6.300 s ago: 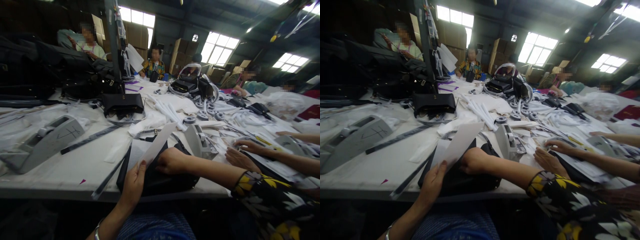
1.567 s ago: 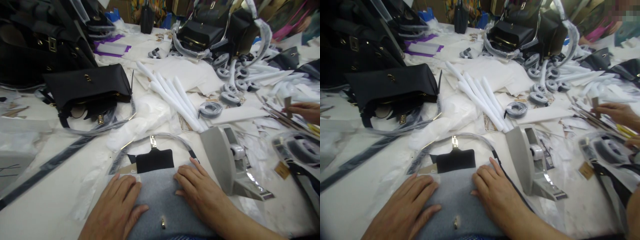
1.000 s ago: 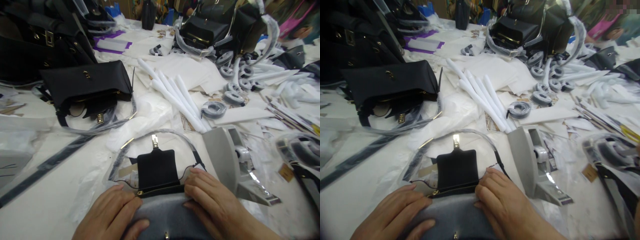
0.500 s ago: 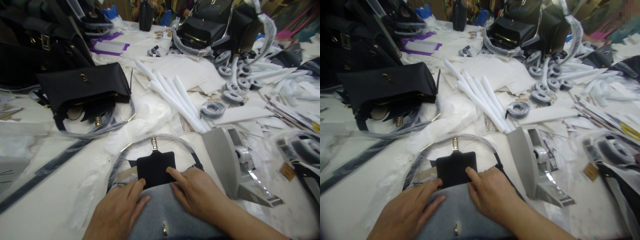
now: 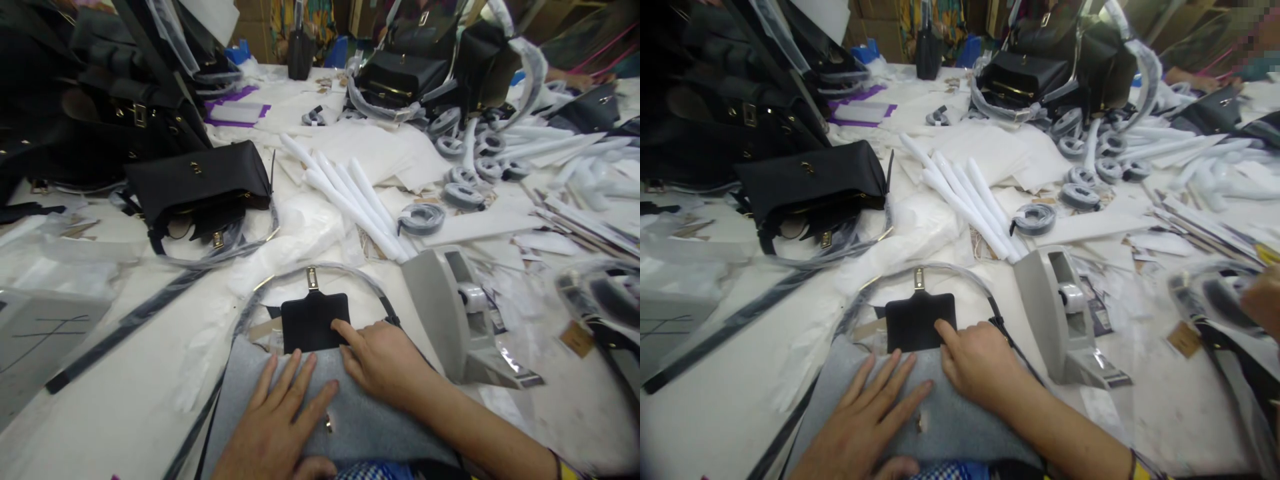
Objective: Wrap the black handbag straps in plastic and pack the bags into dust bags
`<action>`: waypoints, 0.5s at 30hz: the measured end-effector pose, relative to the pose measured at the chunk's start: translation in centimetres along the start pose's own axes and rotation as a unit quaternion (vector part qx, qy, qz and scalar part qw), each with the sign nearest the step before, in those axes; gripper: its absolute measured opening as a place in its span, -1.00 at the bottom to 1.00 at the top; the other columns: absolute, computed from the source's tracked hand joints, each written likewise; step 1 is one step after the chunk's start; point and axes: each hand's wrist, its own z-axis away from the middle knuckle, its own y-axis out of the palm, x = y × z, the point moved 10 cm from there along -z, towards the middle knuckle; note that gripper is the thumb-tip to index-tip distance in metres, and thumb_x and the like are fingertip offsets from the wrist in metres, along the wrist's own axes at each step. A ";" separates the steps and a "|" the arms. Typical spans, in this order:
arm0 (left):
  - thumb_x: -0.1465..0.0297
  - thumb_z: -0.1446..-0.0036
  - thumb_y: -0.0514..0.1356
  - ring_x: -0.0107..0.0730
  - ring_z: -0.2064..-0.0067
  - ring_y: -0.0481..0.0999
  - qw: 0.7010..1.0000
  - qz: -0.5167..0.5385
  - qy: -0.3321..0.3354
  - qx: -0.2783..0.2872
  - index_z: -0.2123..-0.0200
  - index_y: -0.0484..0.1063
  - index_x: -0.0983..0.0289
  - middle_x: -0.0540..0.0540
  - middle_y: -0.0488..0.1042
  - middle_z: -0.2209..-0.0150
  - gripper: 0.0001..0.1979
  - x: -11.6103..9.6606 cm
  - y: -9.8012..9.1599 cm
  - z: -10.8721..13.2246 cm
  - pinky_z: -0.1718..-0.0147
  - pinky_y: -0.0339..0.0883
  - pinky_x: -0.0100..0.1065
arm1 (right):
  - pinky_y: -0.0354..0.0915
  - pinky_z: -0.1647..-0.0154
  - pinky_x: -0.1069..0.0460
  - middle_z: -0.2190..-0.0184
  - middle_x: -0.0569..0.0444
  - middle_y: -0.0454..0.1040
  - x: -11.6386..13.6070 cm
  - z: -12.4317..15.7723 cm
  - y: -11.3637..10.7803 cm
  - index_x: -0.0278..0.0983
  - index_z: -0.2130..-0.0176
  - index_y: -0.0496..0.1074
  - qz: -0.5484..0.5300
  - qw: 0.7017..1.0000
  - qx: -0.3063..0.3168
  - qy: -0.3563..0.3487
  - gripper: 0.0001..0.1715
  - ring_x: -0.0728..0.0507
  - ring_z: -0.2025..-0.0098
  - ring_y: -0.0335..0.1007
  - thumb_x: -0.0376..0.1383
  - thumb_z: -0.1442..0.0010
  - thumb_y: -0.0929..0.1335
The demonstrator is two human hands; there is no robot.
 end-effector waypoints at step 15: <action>-0.16 -0.21 0.00 0.12 -0.41 0.02 0.984 0.140 -0.057 0.098 -0.37 0.02 -0.03 0.25 0.02 -0.42 -0.25 0.2 1.7 1.0 -0.28 -0.06 0.28 | 0.24 -0.15 -0.07 0.00 -0.11 0.49 -0.7 -0.5 -4.6 -0.34 -0.01 0.44 -0.217 0.969 -0.113 -0.026 -0.67 -0.19 -0.07 0.38 -0.26 -0.28 0.38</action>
